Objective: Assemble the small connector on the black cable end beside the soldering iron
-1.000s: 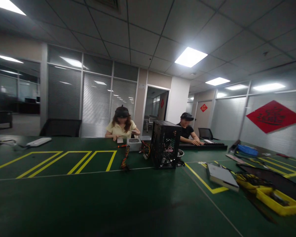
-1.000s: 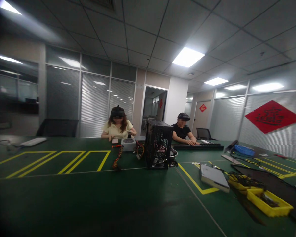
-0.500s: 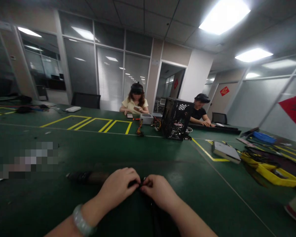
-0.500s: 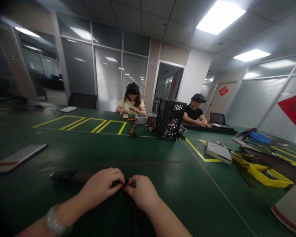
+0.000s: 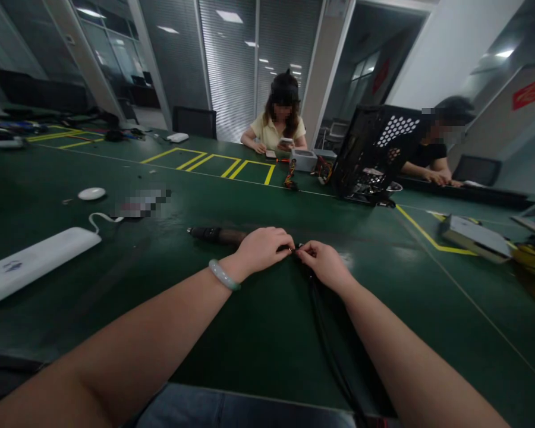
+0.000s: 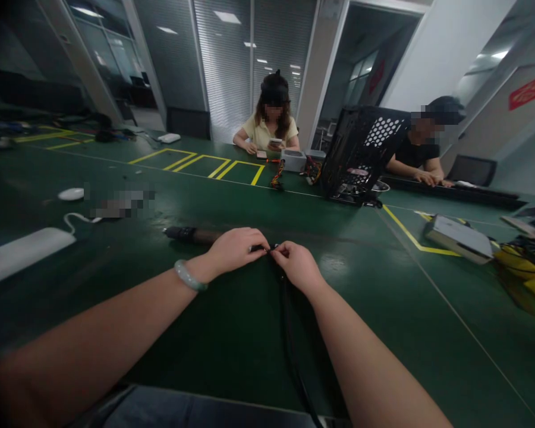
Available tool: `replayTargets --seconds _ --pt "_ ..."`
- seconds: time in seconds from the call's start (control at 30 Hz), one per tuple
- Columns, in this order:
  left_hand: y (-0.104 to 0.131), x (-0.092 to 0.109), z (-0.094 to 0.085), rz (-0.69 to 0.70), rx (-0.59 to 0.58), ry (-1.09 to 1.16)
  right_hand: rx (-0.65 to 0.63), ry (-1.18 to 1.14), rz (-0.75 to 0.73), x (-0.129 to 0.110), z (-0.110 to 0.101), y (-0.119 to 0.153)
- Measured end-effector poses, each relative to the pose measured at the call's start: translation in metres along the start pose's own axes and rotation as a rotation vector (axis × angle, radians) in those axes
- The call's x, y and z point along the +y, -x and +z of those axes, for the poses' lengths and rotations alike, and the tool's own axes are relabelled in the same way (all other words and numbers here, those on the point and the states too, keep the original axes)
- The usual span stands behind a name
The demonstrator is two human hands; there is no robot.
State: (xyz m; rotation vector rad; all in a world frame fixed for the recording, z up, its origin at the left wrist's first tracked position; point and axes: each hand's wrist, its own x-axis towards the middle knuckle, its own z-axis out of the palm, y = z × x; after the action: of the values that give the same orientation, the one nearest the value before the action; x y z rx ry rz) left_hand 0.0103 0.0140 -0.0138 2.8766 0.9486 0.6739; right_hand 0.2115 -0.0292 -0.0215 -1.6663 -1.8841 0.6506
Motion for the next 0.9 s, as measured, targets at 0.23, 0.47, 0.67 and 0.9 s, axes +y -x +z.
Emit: replayTargets --seconds 0.23,0.47,0.67,0.9 --pt "0.0037 0.0023 -0.0007 -0.041 0.032 0.031 -0.030 -0.032 0.007 0.0015 -0.0006 0.0017" --pt "0.0048 0.0028 0.0002 -0.062 0.043 0.039 -0.142 -0.185 0.111 -0.0029 0.0011 0.0046" --pt "0.0048 0.0014 0.0007 -0.035 0.035 0.051 -0.138 -0.192 0.120 -0.0061 -0.0008 0.0031" --pt "0.0070 0.0070 -0.0014 -0.092 0.050 0.016 -0.148 -0.104 0.133 -0.0047 -0.0033 0.0040"
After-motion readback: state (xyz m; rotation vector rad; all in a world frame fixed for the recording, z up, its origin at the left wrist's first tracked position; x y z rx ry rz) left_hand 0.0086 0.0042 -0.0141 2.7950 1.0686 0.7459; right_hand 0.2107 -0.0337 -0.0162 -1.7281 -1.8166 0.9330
